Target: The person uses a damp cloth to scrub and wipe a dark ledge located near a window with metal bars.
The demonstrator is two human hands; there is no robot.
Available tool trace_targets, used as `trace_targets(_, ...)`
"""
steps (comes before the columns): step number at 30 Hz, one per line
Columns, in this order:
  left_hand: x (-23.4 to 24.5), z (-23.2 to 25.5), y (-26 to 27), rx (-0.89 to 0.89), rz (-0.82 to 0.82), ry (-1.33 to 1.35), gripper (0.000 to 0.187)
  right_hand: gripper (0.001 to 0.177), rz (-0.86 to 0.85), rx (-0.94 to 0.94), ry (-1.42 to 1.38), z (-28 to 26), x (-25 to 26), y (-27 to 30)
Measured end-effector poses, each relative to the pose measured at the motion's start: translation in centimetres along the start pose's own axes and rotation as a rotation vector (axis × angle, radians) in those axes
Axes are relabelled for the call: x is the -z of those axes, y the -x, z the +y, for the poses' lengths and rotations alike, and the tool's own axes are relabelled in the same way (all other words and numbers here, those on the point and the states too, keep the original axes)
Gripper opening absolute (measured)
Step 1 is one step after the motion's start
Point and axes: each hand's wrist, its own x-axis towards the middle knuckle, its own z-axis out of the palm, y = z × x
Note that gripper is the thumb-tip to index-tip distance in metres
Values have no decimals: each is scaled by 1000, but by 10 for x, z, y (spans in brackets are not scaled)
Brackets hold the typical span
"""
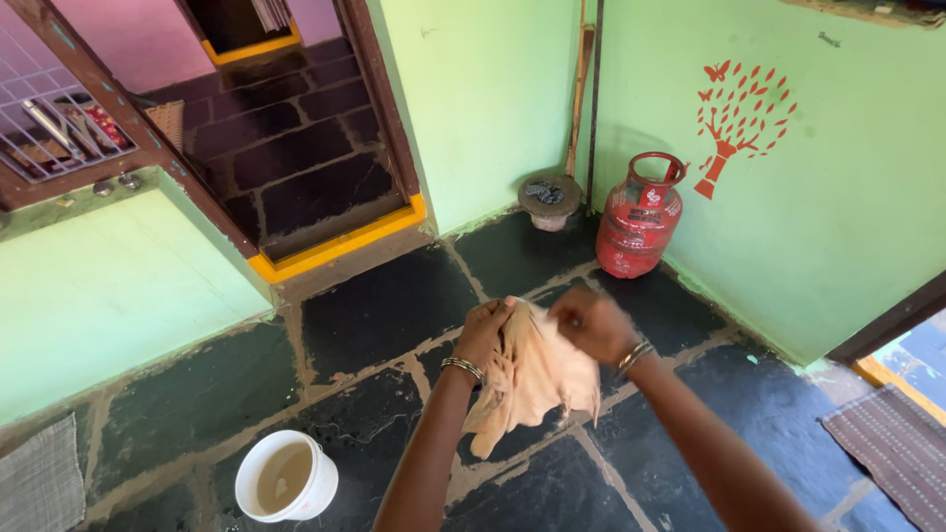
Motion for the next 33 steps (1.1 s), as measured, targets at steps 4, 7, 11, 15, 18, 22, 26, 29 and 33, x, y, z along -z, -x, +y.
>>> trace_targets(4,-4,16,8,166,-1,368,34,21,-41,-122,-202,0,-46,14)
trace_targets(7,0,19,11,57,-75,303,58,27,-225,-515,-309,7,-62,9)
trace_targets(11,13,11,9,-108,-89,67,90,25,-259,-386,-374,44,-77,1)
trace_targets(15,27,0,20,-42,-111,-226,97,16,-189,-340,-749,62,-75,-7)
trace_targets(18,26,-18,21,-66,-147,-140,90,13,-124,-242,-464,51,-58,-9)
trace_targets(22,33,-30,7,-93,-165,173,60,14,-37,-298,-197,31,-36,-8)
trace_targets(26,21,-9,13,103,-95,297,57,7,18,-193,-401,30,-58,11)
trace_targets(29,2,11,23,54,-92,-14,54,9,-161,-320,-545,53,-108,14)
trace_targets(33,-24,28,34,46,-204,-316,56,24,-97,-347,-241,109,-175,5)
